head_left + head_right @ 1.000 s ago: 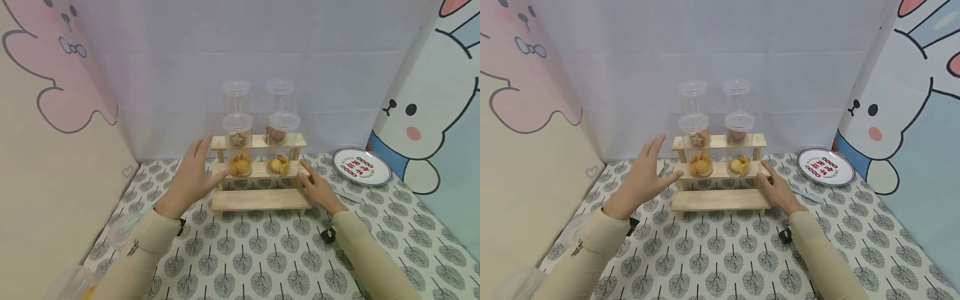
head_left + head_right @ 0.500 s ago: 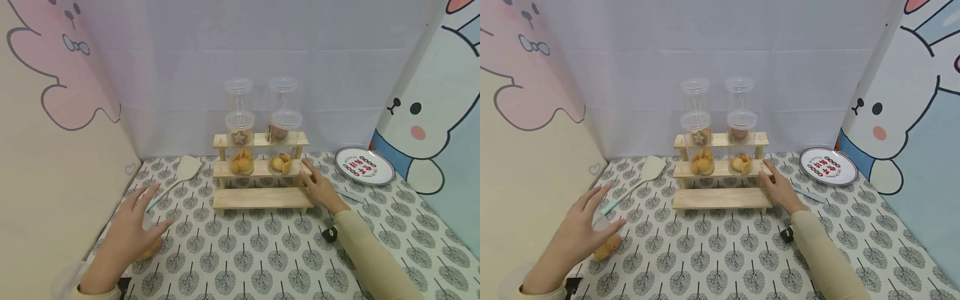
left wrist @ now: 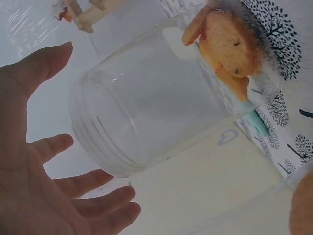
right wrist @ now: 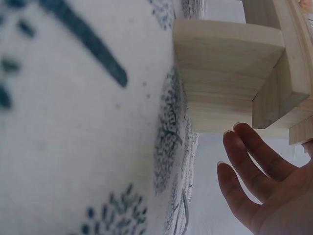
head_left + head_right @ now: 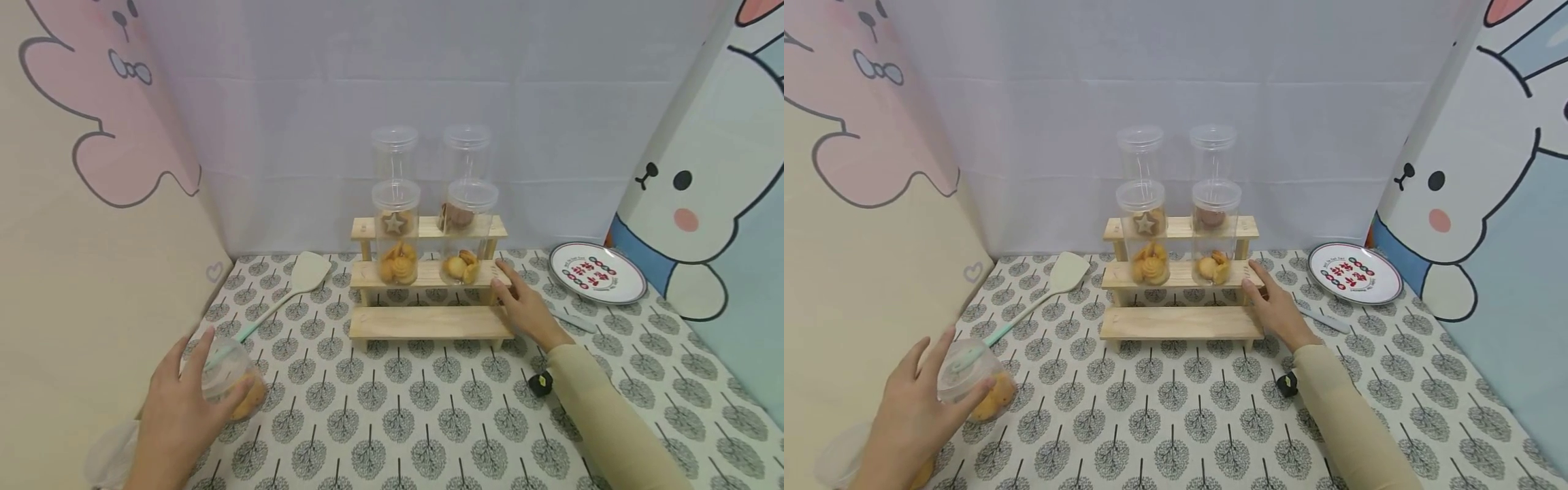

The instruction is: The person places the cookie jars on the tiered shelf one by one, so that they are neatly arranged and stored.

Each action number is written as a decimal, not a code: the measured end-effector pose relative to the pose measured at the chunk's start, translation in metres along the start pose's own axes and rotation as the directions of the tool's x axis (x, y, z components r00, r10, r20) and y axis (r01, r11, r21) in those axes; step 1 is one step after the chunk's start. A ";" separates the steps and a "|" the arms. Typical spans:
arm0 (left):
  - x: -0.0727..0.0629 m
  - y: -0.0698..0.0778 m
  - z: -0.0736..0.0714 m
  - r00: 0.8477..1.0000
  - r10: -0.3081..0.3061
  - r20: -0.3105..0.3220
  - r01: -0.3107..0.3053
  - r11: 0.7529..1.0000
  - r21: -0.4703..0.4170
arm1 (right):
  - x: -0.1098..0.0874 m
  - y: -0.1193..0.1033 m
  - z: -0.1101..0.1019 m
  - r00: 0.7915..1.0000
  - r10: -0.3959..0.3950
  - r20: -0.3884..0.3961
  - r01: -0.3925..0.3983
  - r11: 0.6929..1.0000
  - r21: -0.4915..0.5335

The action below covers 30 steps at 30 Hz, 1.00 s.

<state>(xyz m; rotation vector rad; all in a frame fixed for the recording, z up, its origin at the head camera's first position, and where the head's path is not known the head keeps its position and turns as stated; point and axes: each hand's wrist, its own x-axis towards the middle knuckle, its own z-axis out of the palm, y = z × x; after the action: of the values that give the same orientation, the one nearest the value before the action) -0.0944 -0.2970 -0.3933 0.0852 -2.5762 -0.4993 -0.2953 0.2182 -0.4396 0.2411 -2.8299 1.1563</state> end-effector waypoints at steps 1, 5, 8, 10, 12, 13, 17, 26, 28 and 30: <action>-0.001 -0.001 0.001 1.000 -0.008 0.002 0.008 1.000 0.005 | 0.000 0.000 0.000 1.000 0.001 0.000 -0.001 1.000 0.001; -0.003 -0.002 0.005 0.999 -0.043 0.018 0.042 0.998 0.038 | 0.000 0.000 0.001 1.000 0.003 -0.001 -0.003 1.000 -0.004; -0.003 -0.004 0.006 0.998 -0.060 0.029 0.059 0.997 0.051 | 0.000 0.000 0.001 1.000 0.005 0.001 -0.005 1.000 -0.005; -0.003 -0.006 0.007 0.997 -0.071 0.044 0.069 0.997 0.045 | 0.000 0.000 0.000 1.000 0.004 0.001 -0.004 1.000 -0.002; -0.002 -0.007 0.009 0.995 -0.082 0.057 0.080 0.996 0.037 | 0.000 0.000 0.000 1.000 0.001 0.001 -0.001 1.000 0.000; -0.002 -0.007 0.010 0.994 -0.087 0.061 0.085 0.996 0.034 | 0.000 0.000 0.000 1.000 0.000 0.000 0.000 1.000 0.001; -0.003 -0.007 0.014 0.992 -0.110 0.065 0.108 0.993 0.037 | 0.000 0.000 0.000 1.000 -0.005 -0.002 0.005 1.000 0.007; -0.007 -0.006 0.024 0.977 -0.202 0.065 0.199 0.979 0.047 | -0.001 -0.001 0.001 1.000 -0.012 0.000 0.012 1.000 0.019; -0.008 -0.006 0.026 0.972 -0.224 0.070 0.221 0.974 0.051 | -0.001 -0.001 0.001 1.000 -0.011 0.001 0.011 1.000 0.019; -0.007 -0.006 0.027 0.969 -0.237 0.072 0.234 0.971 0.045 | -0.001 -0.002 0.001 1.000 -0.008 -0.001 0.008 1.000 0.017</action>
<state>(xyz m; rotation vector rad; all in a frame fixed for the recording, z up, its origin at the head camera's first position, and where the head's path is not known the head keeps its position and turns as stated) -0.1018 -0.2925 -0.4202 0.3959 -2.6657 -0.5522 -0.2937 0.2166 -0.4392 0.2529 -2.8166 1.1797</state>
